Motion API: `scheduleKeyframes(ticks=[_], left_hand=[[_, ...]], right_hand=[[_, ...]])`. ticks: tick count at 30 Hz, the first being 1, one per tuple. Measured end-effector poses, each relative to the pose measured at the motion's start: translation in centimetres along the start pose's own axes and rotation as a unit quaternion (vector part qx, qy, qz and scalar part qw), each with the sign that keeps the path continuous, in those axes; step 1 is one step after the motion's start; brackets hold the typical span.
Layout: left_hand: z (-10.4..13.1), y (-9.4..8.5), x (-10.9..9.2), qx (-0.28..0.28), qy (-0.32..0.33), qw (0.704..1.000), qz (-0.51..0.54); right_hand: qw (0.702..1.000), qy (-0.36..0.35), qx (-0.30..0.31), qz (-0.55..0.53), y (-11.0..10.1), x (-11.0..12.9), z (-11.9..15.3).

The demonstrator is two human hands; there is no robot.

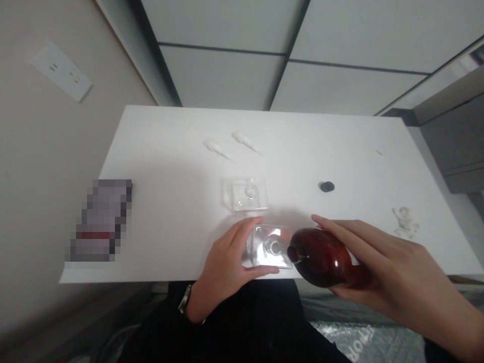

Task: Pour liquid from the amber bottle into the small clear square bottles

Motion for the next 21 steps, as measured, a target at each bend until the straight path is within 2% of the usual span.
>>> scheduleKeyframes(ticks=[5,13,21], left_hand=[[0.1,0.1,0.2,-0.001,-0.002,1.0,0.0],[0.0,0.0,0.0,-0.001,0.006,1.0,-0.002],[0.2,0.1,0.2,0.003,-0.01,1.0,0.005]], right_hand=[[1.0,0.012,0.006,-0.002,0.1,-0.1,0.3],[0.998,-0.034,-0.011,0.048,-1.1,1.0,-0.8],[0.998,-0.035,-0.003,0.061,-1.4,1.1,-1.0]])
Point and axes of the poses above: each hand's wrist, its own z-axis away from the middle knuckle, its own y-axis out of the palm, x = y × z, the point moved 7 cm from there along -z, towards the middle knuckle, and after that the axes turned 8 degrees about y, right-handed, at the moved point
